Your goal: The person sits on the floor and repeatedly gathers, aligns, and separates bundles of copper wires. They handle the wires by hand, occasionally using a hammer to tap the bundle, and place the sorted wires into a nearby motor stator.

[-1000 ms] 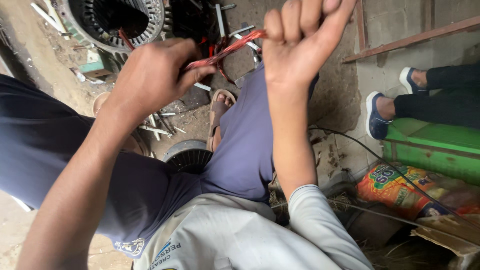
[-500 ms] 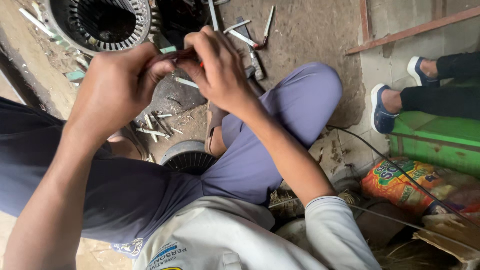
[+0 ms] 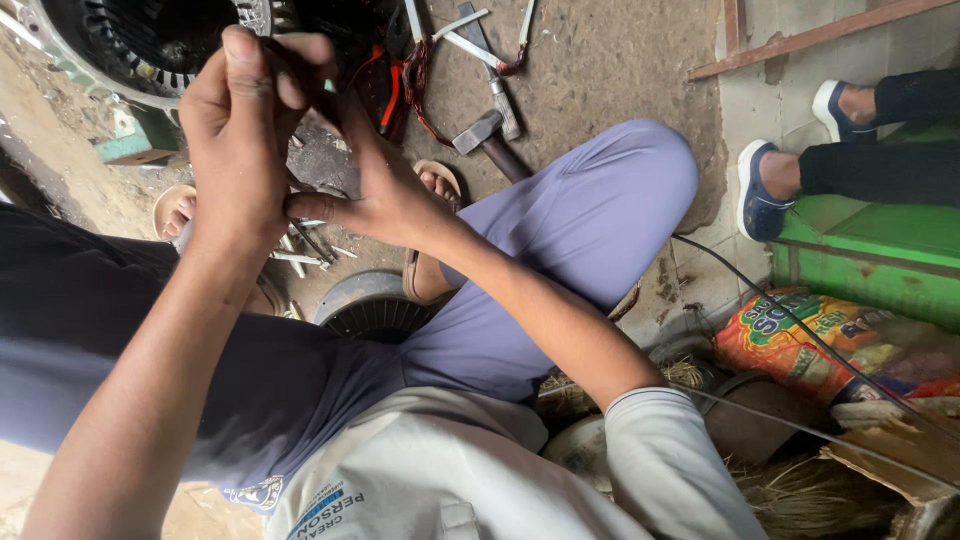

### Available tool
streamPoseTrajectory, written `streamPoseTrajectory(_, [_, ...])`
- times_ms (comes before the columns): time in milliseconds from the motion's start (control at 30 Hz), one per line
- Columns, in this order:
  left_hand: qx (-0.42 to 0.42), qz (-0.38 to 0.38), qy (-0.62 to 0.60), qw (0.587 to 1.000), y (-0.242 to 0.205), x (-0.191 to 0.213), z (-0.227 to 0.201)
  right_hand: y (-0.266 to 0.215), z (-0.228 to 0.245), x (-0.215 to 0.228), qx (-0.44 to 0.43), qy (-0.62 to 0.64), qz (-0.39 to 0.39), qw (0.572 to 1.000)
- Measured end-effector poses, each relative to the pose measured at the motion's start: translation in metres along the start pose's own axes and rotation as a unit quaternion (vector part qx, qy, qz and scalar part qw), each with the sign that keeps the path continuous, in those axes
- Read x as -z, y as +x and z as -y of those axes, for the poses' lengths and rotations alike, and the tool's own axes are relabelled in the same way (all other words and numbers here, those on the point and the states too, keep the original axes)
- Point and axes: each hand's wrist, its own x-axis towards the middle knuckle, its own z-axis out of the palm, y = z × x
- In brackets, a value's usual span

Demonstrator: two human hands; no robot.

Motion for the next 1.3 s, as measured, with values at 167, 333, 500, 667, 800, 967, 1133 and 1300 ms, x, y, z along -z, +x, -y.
streamPoseTrajectory(167, [0.105,-0.123,-0.077,0.984,-0.006,0.010,0.003,-0.015,0.025,-0.031,-0.168,0.082,0.039,0.982])
streamPoseTrajectory(333, [0.172,-0.093,-0.049,0.980,-0.017,0.030,0.006,-0.035,0.019,-0.051,-0.117,0.063,0.056,0.990])
streamPoseTrajectory(500, [0.147,-0.071,-0.070,0.984,-0.005,0.065,0.013,0.009,-0.010,-0.035,-0.143,-0.070,0.169,0.973])
streamPoseTrajectory(667, [0.122,-0.195,-0.157,0.961,-0.002,0.085,0.026,0.025,0.000,-0.042,-0.078,-0.151,0.025,0.985])
streamPoseTrajectory(800, [0.076,-0.244,-0.078,0.964,0.005,0.070,0.022,-0.004,0.032,-0.079,-0.074,-0.124,-0.096,0.985])
streamPoseTrajectory(967, [-0.107,-0.124,0.226,0.960,0.004,0.029,0.043,-0.024,0.031,-0.109,-0.222,0.022,-0.053,0.973])
streamPoseTrajectory(1133, [-0.093,-0.076,0.206,0.971,0.006,0.017,0.046,-0.035,0.017,-0.084,-0.225,0.022,-0.049,0.973])
streamPoseTrajectory(1300, [0.167,-0.084,-0.096,0.978,-0.003,0.021,0.035,-0.052,0.006,-0.066,-0.147,-0.043,-0.063,0.986])
